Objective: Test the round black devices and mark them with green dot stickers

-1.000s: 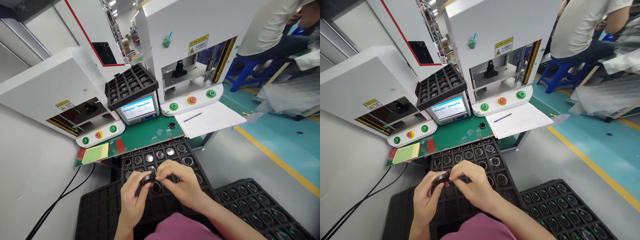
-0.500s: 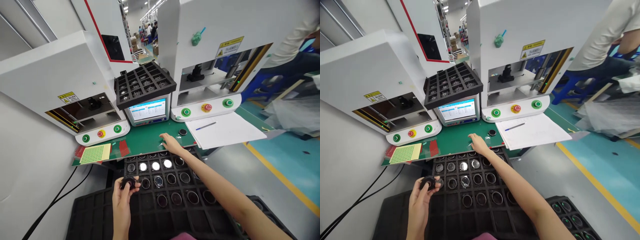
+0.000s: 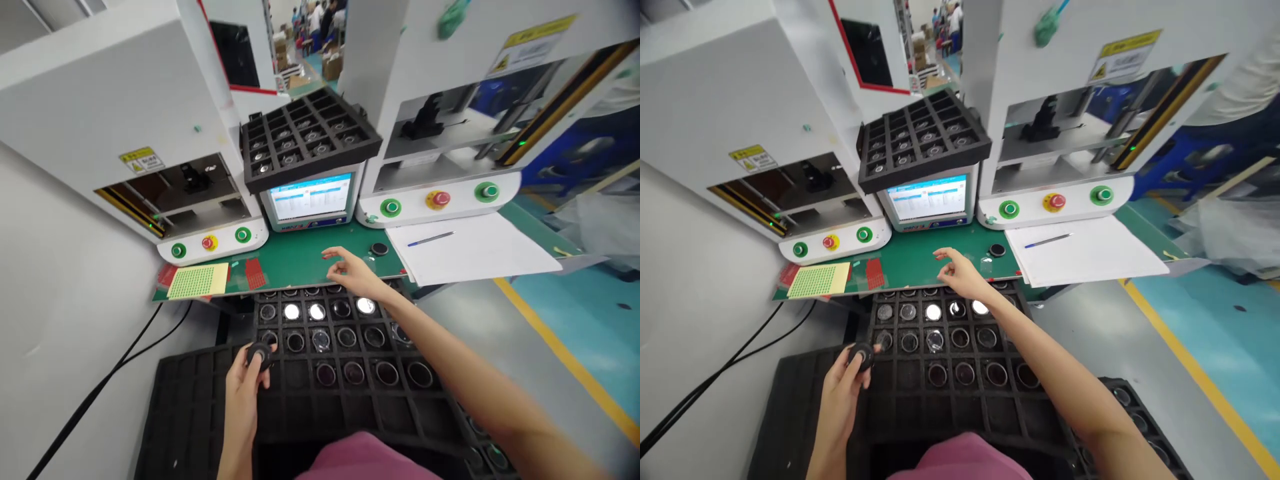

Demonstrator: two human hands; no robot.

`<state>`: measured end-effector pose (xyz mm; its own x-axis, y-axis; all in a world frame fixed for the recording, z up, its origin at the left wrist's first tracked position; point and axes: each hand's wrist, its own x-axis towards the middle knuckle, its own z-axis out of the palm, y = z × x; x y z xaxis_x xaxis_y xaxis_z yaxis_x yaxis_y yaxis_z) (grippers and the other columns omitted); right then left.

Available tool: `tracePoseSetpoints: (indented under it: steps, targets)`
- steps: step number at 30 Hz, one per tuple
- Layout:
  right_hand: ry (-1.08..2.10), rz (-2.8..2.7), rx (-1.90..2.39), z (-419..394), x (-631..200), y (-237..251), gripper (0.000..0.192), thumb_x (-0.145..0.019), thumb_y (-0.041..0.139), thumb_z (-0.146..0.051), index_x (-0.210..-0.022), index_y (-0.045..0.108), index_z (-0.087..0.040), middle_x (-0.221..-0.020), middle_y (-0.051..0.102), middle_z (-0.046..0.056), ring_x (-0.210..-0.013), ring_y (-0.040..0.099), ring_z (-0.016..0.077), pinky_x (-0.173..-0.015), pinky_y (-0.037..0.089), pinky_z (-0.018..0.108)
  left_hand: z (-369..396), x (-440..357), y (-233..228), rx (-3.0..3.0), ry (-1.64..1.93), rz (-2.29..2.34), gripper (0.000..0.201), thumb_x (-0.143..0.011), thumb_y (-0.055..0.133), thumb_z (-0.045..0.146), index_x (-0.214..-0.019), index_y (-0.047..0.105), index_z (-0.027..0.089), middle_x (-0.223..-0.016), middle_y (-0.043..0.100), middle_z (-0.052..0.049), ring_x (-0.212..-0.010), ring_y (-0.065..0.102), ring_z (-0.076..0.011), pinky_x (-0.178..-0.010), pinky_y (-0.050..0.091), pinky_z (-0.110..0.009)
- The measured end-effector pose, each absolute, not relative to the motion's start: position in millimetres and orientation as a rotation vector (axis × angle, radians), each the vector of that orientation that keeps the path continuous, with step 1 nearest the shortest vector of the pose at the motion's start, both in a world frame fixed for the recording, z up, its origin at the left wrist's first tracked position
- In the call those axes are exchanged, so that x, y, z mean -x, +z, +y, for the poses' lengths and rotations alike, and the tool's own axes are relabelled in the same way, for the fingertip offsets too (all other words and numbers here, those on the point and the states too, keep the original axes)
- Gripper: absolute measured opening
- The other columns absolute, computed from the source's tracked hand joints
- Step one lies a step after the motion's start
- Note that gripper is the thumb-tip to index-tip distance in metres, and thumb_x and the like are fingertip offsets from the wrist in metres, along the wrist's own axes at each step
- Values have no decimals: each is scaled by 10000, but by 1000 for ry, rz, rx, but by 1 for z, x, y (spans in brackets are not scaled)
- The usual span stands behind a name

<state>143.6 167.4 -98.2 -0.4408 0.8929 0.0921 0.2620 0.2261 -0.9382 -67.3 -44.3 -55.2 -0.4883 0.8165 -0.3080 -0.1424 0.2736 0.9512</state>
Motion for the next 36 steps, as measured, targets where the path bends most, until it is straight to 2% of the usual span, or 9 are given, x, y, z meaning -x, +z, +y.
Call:
tracePoseSetpoints:
  steps: [3,5,8,10,13,18,26,31,36]
  targets:
    - [1388,-1723,908,114,-144,-64,365,-823,620,-208,-1162,484,-216,-1175,589,84,-706,641,106,-612,519,267,-38,48,-47,-516,1397,1486,342,-702,782,420,-840,595,170,-910,744,-73,-676,642,-136,-658,527,-258]
    - [1536,-1514,826,80,-144,-45,339,-797,668,-210,-1103,522,-224,-1003,625,41,-667,611,105,-573,485,252,-34,37,-43,-496,1392,1409,335,-709,773,411,-833,569,176,-931,751,-86,-738,676,-160,-706,545,-284]
    - [1691,-1329,774,45,-143,-29,342,-776,706,-187,-1077,550,-236,-818,604,-12,-627,574,101,-553,465,245,-31,22,-39,-580,1321,1350,286,-788,697,405,-888,605,154,-948,752,-108,-595,612,-115,-566,501,-241]
    - [1728,-1283,773,33,-142,-26,360,-776,713,-189,-1091,548,-245,-781,587,-26,-627,573,105,-548,469,246,-31,14,-37,-623,1294,1308,307,-824,652,419,-935,636,133,-965,749,-124,-537,570,-100,-507,469,-234]
    - [1709,-1204,812,24,-140,-26,362,-776,721,-199,-1086,542,-249,-817,589,-20,-625,578,100,-527,467,236,-32,4,-35,-619,1324,1235,348,-841,627,437,-995,657,126,-1027,737,-139,-652,652,-156,-589,525,-280]
    - [1646,-1046,816,18,-133,-29,373,-734,769,-234,-1032,544,-247,-1065,585,34,-633,593,79,-525,493,235,-31,-8,-35,-565,1400,1164,384,-842,637,447,-1084,662,150,-1101,723,-136,-966,695,-263,-765,565,-340]
    - [1596,-986,837,14,-127,-35,356,-748,768,-234,-1020,540,-250,-1002,578,18,-653,618,94,-549,538,238,-33,-14,-35,-597,1469,1137,548,-848,553,633,-1102,656,159,-1104,729,-147,-1014,690,-281,-795,576,-364]
    - [1570,-970,834,12,-125,-38,320,-762,749,-208,-1003,543,-253,-1001,565,2,-649,614,80,-615,575,254,-32,-12,-38,-686,1415,1212,452,-854,621,526,-1124,649,165,-1140,715,-137,-1022,686,-259,-802,572,-328]
    - [1468,-977,895,12,-122,-41,316,-773,717,-187,-1020,533,-254,-986,578,11,-670,608,97,-587,566,253,-31,-16,-37,-716,1370,1278,351,-896,589,444,-1091,635,155,-1162,706,-139,-914,706,-224,-746,578,-313]
